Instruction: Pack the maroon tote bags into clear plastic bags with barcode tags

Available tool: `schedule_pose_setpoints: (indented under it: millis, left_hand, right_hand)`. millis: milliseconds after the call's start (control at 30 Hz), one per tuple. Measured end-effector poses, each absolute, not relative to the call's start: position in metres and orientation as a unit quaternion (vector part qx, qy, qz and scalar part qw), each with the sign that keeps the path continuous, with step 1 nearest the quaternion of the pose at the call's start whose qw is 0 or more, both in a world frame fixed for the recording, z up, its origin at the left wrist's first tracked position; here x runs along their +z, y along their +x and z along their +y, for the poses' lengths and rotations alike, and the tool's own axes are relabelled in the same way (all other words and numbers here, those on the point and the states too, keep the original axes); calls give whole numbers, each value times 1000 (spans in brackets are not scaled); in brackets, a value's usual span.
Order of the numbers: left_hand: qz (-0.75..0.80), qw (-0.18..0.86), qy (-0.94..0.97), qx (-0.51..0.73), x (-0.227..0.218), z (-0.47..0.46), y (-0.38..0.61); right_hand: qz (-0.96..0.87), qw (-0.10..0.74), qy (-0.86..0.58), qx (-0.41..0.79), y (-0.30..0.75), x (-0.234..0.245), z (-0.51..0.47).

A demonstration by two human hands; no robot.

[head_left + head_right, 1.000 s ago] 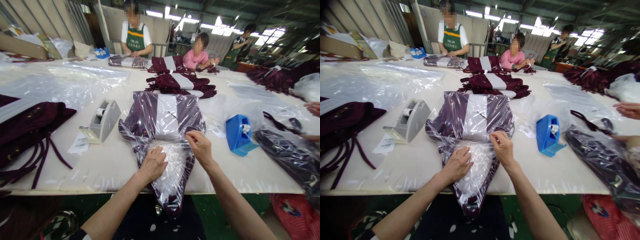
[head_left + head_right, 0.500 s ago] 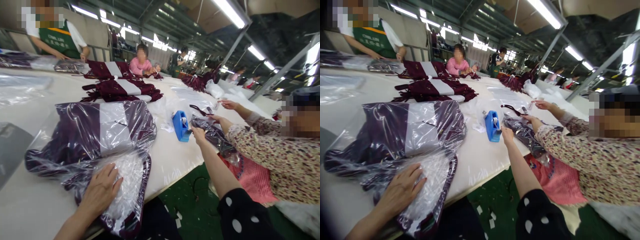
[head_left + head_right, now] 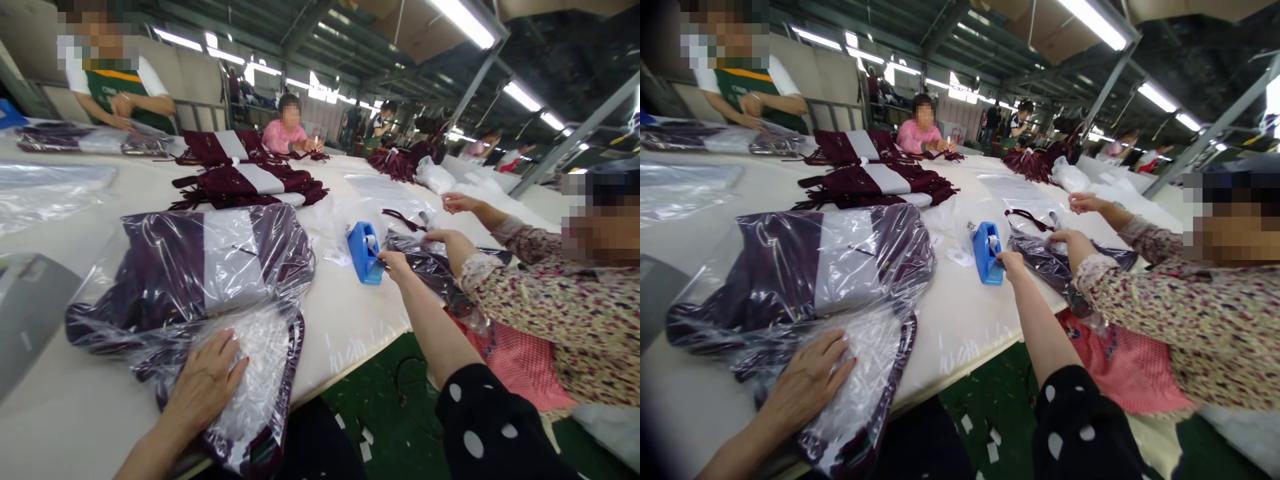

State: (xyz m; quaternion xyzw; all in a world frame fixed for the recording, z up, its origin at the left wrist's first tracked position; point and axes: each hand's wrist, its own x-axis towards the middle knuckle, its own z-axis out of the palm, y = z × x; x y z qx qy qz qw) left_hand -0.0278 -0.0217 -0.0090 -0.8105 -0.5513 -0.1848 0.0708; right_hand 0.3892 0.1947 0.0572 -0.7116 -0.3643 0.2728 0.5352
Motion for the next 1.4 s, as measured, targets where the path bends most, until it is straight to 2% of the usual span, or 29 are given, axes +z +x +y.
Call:
schedule_pose_setpoints:
  millis: [267, 533, 733, 933, 1067, 1200, 1400]
  left_hand:
    - [-556, 41, -809, -187, -12, -21, -30]
    - [-562, 32, -810, -166, -10, -21, -30]
    - [-567, 18, -806, -167, -5, -22, -27]
    - [-580, -3, -798, -164, -3, -24, -23]
    - [-596, -18, -791, -140, 4, -30, -19]
    - [-607, -30, -783, -133, 8, -31, -19]
    - [-611, -23, -776, -156, 5, -35, -18]
  right_hand:
    - [-315, 627, -646, 300, 397, 46, 132]
    - [-326, 640, -615, 325, 390, -18, 118]
    - [-363, 624, -639, 268, 394, -26, 131]
    - [-460, 528, -684, 206, 391, -16, 94]
    - [-584, 446, -657, 169, 367, 0, 59]
    - [-810, 322, -483, 79, 312, 38, 43]
    - [-957, 142, -237, 89, 185, 98, 52]
